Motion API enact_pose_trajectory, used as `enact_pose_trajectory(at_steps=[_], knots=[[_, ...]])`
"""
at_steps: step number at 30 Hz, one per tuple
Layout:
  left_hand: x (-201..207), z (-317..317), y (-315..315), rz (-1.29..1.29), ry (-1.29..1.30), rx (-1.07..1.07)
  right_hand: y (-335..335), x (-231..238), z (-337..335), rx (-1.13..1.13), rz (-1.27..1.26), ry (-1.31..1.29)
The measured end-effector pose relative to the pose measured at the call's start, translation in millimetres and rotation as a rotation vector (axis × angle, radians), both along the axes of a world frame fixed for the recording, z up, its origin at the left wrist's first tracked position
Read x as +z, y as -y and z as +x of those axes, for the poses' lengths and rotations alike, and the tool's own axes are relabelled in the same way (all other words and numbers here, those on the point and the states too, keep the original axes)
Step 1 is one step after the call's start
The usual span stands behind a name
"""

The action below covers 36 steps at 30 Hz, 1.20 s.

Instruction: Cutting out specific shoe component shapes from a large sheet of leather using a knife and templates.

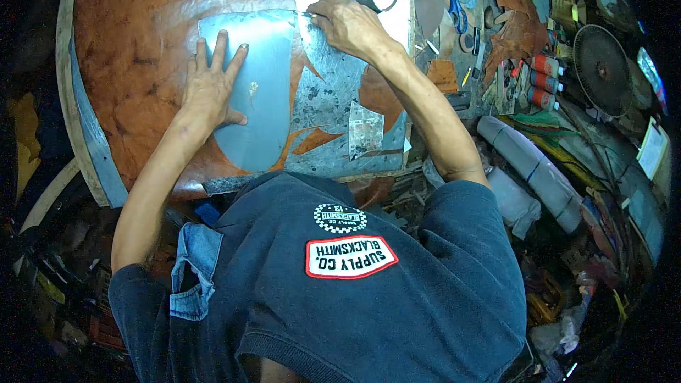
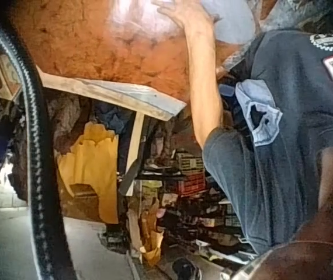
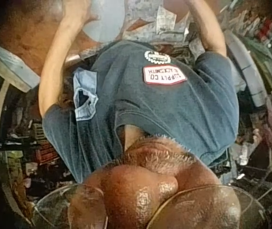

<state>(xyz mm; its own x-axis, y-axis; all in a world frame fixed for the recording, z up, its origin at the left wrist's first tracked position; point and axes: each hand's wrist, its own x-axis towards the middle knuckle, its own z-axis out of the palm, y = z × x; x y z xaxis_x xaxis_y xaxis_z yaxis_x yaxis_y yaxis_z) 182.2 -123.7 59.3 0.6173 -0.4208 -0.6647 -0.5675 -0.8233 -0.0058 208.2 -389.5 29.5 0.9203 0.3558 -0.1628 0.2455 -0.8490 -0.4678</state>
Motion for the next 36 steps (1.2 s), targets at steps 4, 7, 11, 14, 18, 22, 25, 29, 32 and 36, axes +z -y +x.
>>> enact_pose_trajectory(at_steps=[4,7,11,14,18,22,25,29,32,36], knots=[[1.9,-1.1,-5.0,-0.004,0.02,-0.012,-1.9,-2.3,-7.1,-0.043,0.04,0.025],[5.1,-0.1,-4.6,0.004,0.048,-0.067,-0.8,-3.5,-9.9,-0.091,0.04,0.018],[-0.7,1.4,-1.2,0.016,0.096,-0.168,8.1,-3.7,-12.1,-0.062,0.031,0.04],[-8.4,-0.9,-2.7,-0.079,0.172,-0.225,6.2,-6.4,-14.6,-0.182,0.03,-0.13],[-15.4,5.3,4.0,-0.196,0.176,-0.243,-31.7,6.5,-38.2,-0.482,0.338,-0.017],[-17.9,8.4,12.2,-0.24,0.134,-0.382,-83.3,-4.1,-60.7,-0.842,0.337,0.165],[-16.4,15.2,20.8,-0.141,0.136,-0.501,-103.3,-16.6,-62.6,-0.915,0.26,0.262],[-12.4,6.6,20.8,-0.119,0.139,-0.472,-107.8,-18.9,-62.4,-0.904,0.195,0.26],[-11.1,4.5,18.7,-0.106,0.136,-0.46,-107.8,-19.9,-61.2,-0.903,0.188,0.184],[-11.1,3.1,20.5,-0.098,0.113,-0.449,-106.7,-24.6,-61.3,-0.902,0.147,0.215]])
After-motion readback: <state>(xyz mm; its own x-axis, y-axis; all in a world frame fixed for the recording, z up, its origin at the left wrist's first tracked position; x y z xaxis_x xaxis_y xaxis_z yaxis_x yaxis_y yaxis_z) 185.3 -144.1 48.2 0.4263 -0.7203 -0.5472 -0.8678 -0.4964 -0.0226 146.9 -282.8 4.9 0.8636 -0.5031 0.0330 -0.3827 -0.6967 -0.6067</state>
